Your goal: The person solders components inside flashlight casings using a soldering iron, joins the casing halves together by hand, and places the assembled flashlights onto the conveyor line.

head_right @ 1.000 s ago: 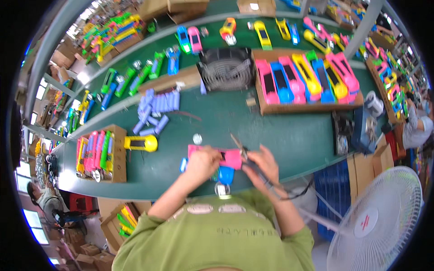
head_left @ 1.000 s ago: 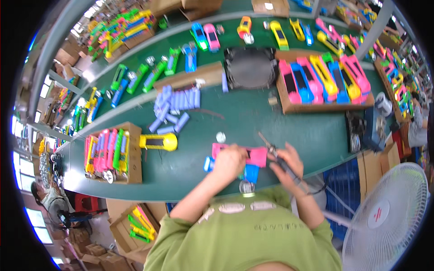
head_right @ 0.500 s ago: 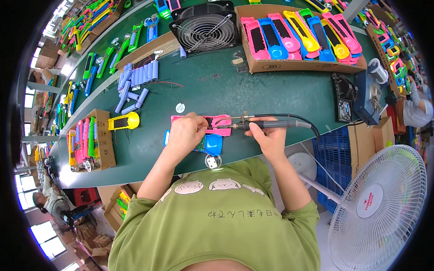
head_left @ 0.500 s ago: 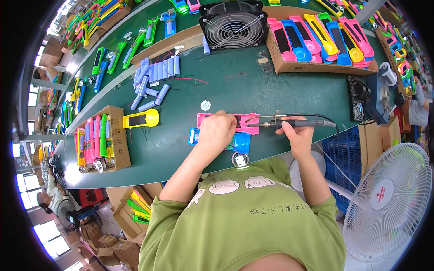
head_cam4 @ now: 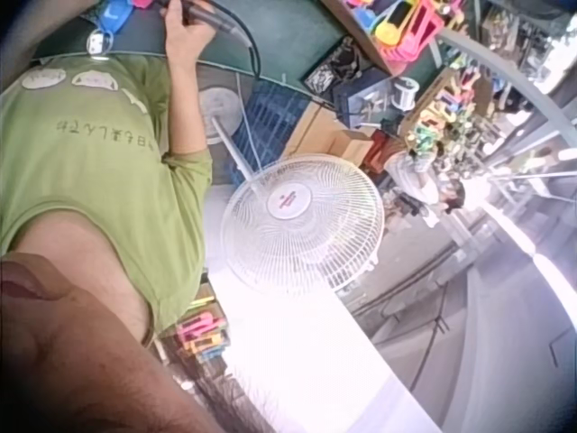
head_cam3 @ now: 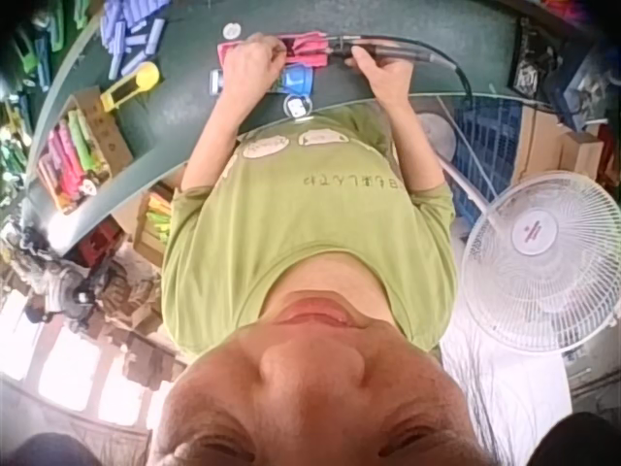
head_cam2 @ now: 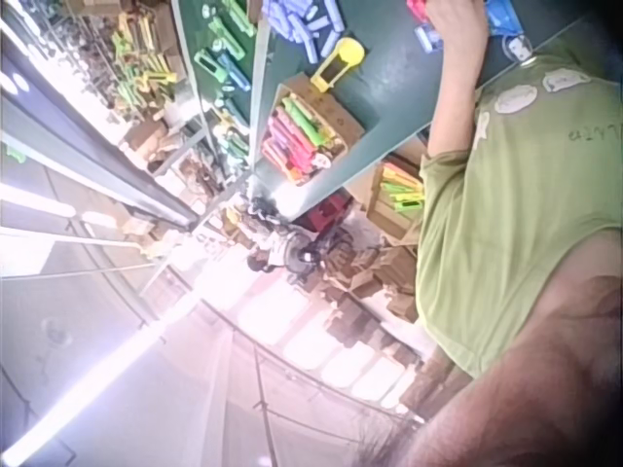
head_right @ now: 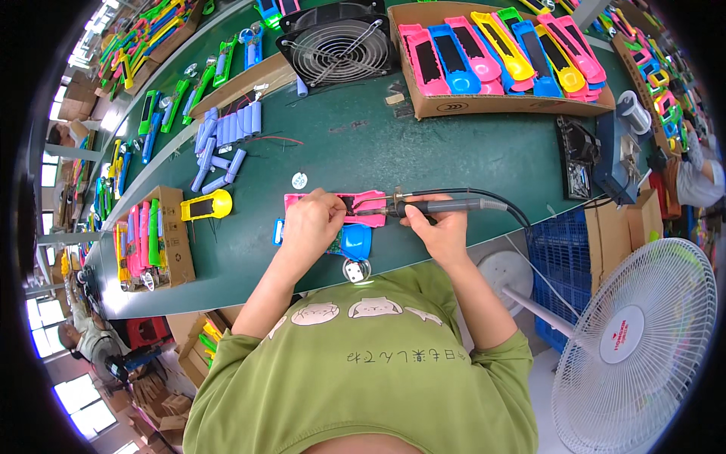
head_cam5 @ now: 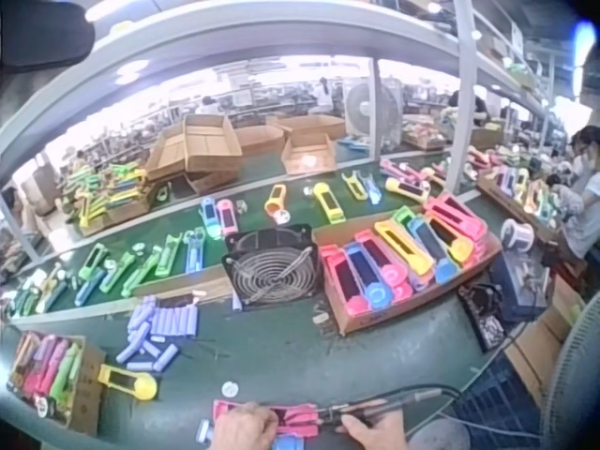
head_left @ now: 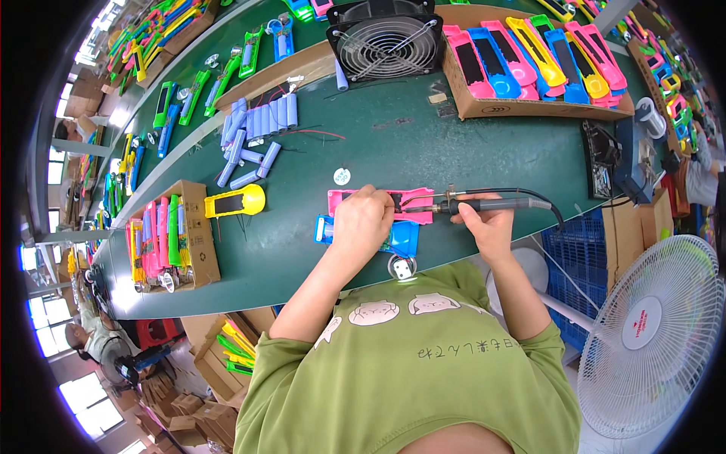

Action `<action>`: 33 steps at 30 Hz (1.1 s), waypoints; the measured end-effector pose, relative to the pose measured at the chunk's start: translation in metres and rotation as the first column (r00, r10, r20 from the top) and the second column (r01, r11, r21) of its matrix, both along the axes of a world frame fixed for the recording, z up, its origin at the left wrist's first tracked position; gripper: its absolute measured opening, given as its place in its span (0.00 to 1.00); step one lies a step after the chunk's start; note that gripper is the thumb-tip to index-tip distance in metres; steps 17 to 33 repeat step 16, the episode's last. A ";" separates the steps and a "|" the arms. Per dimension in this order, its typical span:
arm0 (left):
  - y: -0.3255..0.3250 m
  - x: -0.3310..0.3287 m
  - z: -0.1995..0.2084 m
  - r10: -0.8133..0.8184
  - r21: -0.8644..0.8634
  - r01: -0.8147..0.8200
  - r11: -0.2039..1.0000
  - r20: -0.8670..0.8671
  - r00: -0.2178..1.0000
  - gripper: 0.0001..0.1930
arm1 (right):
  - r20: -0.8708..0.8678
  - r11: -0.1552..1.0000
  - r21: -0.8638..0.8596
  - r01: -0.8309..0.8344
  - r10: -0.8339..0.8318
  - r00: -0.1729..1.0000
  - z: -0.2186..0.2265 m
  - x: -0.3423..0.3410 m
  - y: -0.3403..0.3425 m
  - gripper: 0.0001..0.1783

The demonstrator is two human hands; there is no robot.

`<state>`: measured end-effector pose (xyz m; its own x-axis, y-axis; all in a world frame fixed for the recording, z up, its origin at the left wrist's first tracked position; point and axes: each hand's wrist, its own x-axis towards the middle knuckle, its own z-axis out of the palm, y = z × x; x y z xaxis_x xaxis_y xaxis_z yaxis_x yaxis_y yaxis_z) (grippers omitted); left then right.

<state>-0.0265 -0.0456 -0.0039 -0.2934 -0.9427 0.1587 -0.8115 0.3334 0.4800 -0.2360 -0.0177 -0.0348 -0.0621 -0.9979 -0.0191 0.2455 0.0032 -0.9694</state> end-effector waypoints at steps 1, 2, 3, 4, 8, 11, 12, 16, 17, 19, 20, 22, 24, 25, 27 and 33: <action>0.000 0.000 -0.001 0.006 -0.002 -0.006 1.000 -0.002 1.000 0.02 | 0.003 1.000 -0.001 -0.002 0.002 1.000 0.000 0.000 0.000 0.10; 0.001 0.000 -0.001 0.005 -0.002 -0.005 1.000 -0.001 1.000 0.02 | 0.006 1.000 -0.001 -0.003 0.003 1.000 0.000 0.001 0.000 0.10; 0.001 -0.001 -0.002 0.010 -0.008 -0.010 1.000 0.000 1.000 0.02 | 0.007 1.000 0.000 -0.002 0.002 1.000 0.000 0.001 0.000 0.10; 0.001 -0.001 -0.002 0.016 -0.014 -0.016 1.000 0.001 1.000 0.01 | 0.010 1.000 -0.009 -0.001 0.001 1.000 -0.001 0.001 0.000 0.10; 0.002 -0.002 -0.002 0.018 -0.014 -0.018 1.000 -0.009 1.000 0.02 | 0.011 1.000 0.019 -0.008 0.007 1.000 -0.001 -0.001 0.002 0.09; 0.002 -0.003 -0.001 0.016 -0.017 -0.016 1.000 0.007 1.000 0.02 | -0.046 1.000 -0.011 -0.011 0.011 0.999 -0.002 -0.001 0.005 0.09; 0.002 -0.003 -0.001 0.013 -0.019 -0.013 1.000 0.008 1.000 0.03 | -0.045 1.000 -0.012 -0.010 0.009 0.999 -0.002 -0.002 0.005 0.09; 0.002 -0.003 -0.001 0.014 -0.024 -0.014 1.000 0.010 1.000 0.02 | 0.011 0.994 -0.096 0.050 -0.050 0.999 0.001 -0.004 0.010 0.10; 0.002 -0.003 -0.001 0.014 -0.024 -0.014 1.000 0.010 1.000 0.02 | 0.011 0.994 -0.096 0.050 -0.050 0.999 0.001 -0.004 0.010 0.10; 0.002 -0.003 -0.001 0.014 -0.024 -0.014 1.000 0.010 1.000 0.02 | 0.011 0.994 -0.096 0.050 -0.050 0.999 0.001 -0.004 0.010 0.10; 0.002 -0.003 -0.001 0.014 -0.024 -0.014 1.000 0.010 1.000 0.02 | 0.011 0.994 -0.096 0.050 -0.050 0.999 0.001 -0.004 0.010 0.10; 0.002 -0.003 -0.001 0.014 -0.024 -0.014 1.000 0.010 1.000 0.02 | 0.011 0.994 -0.096 0.050 -0.050 0.999 0.001 -0.004 0.010 0.10; 0.002 -0.003 -0.001 0.014 -0.024 -0.014 1.000 0.010 1.000 0.02 | 0.011 0.994 -0.096 0.050 -0.050 0.999 0.001 -0.004 0.010 0.10; 0.002 -0.003 -0.001 0.014 -0.024 -0.014 1.000 0.010 1.000 0.02 | 0.011 0.994 -0.096 0.050 -0.050 0.999 0.001 -0.004 0.010 0.10; 0.002 -0.003 -0.001 0.014 -0.024 -0.014 1.000 0.010 1.000 0.02 | 0.011 0.994 -0.096 0.050 -0.050 0.999 0.001 -0.004 0.010 0.10; 0.002 -0.003 -0.001 0.014 -0.024 -0.014 1.000 0.010 1.000 0.02 | 0.011 0.994 -0.096 0.050 -0.050 0.999 0.001 -0.004 0.010 0.10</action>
